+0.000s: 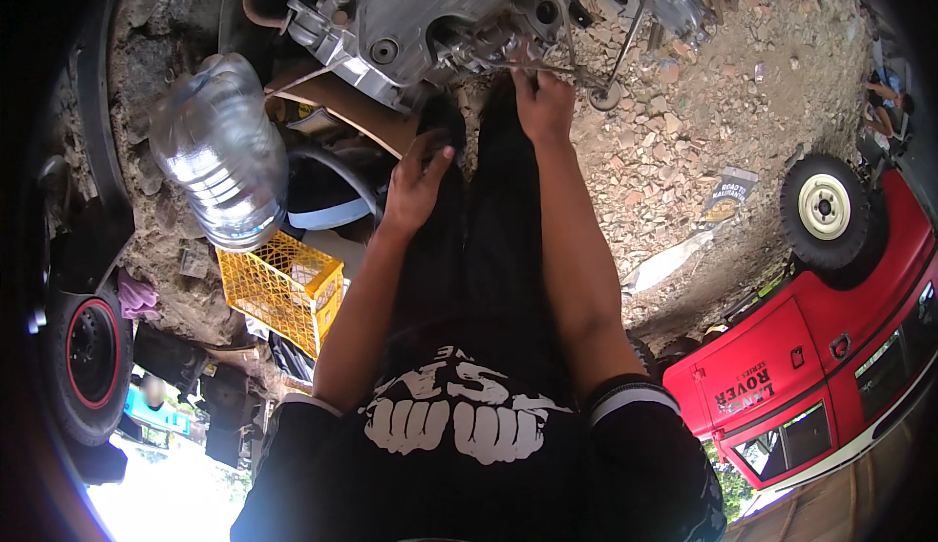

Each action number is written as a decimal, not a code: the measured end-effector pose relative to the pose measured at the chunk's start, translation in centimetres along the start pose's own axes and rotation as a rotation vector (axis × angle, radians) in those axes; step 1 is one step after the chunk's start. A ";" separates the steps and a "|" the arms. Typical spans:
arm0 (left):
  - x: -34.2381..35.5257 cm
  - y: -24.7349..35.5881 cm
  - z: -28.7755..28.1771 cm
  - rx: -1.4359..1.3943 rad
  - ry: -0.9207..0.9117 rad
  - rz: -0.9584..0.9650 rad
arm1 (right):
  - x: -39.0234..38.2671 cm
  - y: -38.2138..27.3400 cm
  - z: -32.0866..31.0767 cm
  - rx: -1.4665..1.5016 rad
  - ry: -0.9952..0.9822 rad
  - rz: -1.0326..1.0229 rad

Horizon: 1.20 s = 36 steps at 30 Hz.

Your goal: The person uses a wrench to loosen and remove bolts from a car engine block. They manipulate the engine components and tools while standing in a cluttered outdoor area.

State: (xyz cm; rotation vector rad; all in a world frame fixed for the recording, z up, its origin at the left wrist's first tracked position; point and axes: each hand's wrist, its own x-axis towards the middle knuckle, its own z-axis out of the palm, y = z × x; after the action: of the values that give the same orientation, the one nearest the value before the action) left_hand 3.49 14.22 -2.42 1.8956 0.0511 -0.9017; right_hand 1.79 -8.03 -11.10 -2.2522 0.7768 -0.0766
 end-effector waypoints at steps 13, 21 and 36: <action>-0.2 3.7 -7.2 0.134 -0.053 -0.020 | -7.3 -19.3 1.0 1.597 -0.152 1.028; -2.9 7.0 -9.4 0.477 -0.093 0.347 | -7.9 -20.9 2.3 1.812 -0.093 0.955; -1.7 10.6 -12.0 0.382 0.025 -0.001 | -3.8 -16.6 0.9 1.745 0.086 0.800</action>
State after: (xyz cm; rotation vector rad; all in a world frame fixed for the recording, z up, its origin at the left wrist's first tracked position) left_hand 13.24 19.01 9.43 2.2592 -0.1128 -0.9376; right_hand 7.40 3.64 -0.01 -0.2584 0.9731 -0.3106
